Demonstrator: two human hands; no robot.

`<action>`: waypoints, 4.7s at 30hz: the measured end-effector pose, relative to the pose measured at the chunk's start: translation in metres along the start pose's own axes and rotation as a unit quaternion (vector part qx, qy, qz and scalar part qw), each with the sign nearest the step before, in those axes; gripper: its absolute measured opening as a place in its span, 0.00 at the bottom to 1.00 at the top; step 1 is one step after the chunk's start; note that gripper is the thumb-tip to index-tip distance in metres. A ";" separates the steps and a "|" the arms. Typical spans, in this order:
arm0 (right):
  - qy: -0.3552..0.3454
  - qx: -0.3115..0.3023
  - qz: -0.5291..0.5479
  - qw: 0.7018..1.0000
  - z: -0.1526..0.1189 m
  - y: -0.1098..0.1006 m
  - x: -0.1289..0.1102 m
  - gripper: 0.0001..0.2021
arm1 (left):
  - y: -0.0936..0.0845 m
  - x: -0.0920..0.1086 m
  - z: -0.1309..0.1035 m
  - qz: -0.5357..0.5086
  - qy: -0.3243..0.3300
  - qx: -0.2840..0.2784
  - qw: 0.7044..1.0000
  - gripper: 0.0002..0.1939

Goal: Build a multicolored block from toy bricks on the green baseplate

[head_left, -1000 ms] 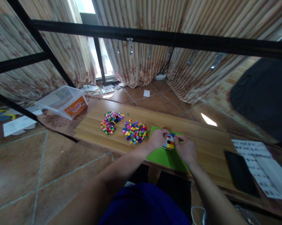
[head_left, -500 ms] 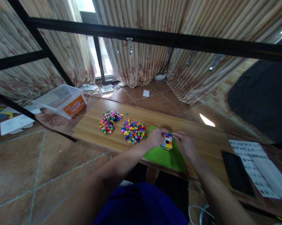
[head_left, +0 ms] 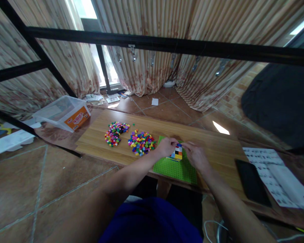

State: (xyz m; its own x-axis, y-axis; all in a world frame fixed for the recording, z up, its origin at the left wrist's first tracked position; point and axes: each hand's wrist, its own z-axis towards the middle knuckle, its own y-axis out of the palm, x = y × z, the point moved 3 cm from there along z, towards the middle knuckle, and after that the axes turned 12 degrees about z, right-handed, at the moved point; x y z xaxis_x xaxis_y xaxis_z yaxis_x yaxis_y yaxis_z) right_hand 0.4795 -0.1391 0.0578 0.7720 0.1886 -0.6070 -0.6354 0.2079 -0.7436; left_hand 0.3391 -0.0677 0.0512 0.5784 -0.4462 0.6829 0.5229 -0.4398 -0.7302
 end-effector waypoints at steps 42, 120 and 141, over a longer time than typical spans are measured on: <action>0.175 0.158 0.106 0.966 -0.067 0.024 -0.009 0.26 | -0.014 -0.011 -0.048 -0.128 -0.037 0.160 0.978 0.13; 0.158 0.174 0.028 0.972 -0.071 0.052 0.015 0.22 | -0.059 -0.093 -0.103 0.246 -0.031 0.189 0.950 0.12; 0.178 0.163 0.032 0.970 -0.075 0.055 0.026 0.24 | -0.086 -0.116 -0.103 0.238 -0.105 0.236 0.936 0.16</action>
State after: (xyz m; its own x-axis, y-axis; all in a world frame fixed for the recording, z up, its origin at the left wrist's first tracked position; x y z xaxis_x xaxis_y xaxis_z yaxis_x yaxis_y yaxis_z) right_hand 0.4659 -0.1951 -0.0202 0.6505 -0.1203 -0.7499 -0.6073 0.5106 -0.6087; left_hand 0.1626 -0.0582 0.0375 0.9009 -0.3195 0.2938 0.3634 0.1851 -0.9131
